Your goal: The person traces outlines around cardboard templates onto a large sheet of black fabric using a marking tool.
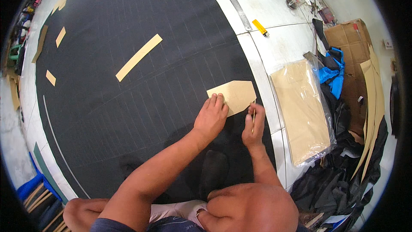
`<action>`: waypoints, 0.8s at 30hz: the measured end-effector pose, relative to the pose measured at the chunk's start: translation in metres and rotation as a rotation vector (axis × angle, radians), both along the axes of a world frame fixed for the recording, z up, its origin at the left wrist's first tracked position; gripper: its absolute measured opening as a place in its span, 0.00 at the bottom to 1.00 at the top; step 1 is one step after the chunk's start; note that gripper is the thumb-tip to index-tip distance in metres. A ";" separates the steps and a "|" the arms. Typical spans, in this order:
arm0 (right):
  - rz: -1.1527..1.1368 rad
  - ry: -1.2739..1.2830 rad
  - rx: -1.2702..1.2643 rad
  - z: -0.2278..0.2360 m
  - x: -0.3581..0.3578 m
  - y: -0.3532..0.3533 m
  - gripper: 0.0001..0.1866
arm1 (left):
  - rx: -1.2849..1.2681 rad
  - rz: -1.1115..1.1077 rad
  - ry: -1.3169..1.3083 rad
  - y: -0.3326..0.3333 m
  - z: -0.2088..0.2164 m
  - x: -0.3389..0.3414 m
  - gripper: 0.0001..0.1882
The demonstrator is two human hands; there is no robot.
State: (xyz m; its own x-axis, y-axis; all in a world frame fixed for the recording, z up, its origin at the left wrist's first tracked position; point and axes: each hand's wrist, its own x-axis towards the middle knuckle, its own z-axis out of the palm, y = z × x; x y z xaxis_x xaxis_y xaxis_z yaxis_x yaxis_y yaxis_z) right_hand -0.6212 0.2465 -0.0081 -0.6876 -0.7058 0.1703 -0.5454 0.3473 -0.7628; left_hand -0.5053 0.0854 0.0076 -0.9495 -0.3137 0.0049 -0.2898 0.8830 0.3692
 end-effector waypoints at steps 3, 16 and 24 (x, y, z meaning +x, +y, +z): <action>-0.008 -0.237 -0.086 0.006 -0.024 -0.042 0.19 | 0.094 0.043 -0.002 0.005 0.001 -0.001 0.16; 0.312 -0.364 0.109 0.014 -0.024 -0.123 0.12 | 0.094 0.069 0.016 0.002 -0.017 0.011 0.20; 0.377 -0.258 0.144 0.015 -0.028 -0.121 0.10 | 0.100 0.045 -0.032 0.001 -0.013 0.008 0.20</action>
